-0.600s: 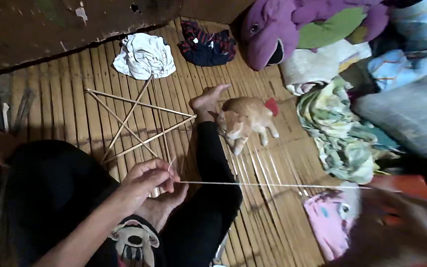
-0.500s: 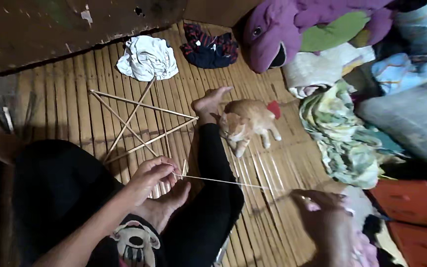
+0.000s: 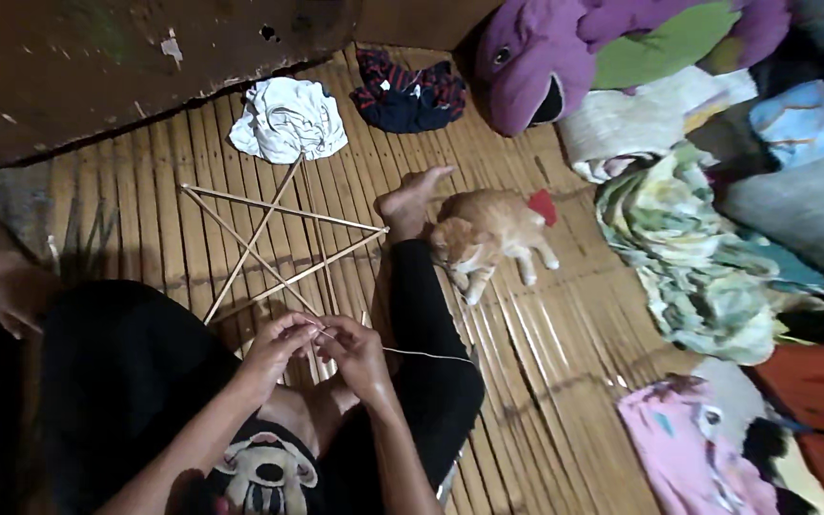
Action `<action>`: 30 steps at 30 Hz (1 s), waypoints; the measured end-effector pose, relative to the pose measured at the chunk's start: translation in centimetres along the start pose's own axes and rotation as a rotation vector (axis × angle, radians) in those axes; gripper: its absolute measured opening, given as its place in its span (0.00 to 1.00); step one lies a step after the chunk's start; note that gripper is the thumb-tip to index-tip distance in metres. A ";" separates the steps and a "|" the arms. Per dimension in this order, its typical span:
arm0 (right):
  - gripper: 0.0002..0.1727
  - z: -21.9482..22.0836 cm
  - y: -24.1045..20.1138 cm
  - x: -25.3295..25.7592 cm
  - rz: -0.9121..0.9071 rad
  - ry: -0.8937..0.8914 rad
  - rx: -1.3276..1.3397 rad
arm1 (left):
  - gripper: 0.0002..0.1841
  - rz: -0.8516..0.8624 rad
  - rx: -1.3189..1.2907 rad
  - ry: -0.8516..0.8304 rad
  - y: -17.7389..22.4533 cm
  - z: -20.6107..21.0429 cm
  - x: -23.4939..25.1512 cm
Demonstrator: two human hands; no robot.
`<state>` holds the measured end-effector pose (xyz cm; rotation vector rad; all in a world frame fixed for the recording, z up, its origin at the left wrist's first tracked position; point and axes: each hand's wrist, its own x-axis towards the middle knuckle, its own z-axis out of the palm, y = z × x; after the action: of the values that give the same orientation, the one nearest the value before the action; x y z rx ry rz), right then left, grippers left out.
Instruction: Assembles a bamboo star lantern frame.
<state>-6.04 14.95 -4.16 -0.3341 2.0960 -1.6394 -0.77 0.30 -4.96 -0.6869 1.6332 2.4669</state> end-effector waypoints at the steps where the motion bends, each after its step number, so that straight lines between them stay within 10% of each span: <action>1: 0.08 0.0 0.1 0.1 -0.002 0.026 -0.017 | 0.07 -0.009 -0.002 0.009 -0.1 -0.3 0.1; 21: 0.06 -1.5 1.4 0.3 0.061 0.023 -0.097 | 0.20 -0.078 0.285 -0.051 1.3 -1.3 0.8; 30: 0.07 -1.6 2.0 -0.3 0.053 -0.001 -0.246 | 0.04 -0.084 0.447 -0.055 1.4 -1.2 1.0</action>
<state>-6.43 17.00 -5.77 -0.3540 2.2901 -1.3529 -1.75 -1.54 -4.64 -0.6000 1.9890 1.9401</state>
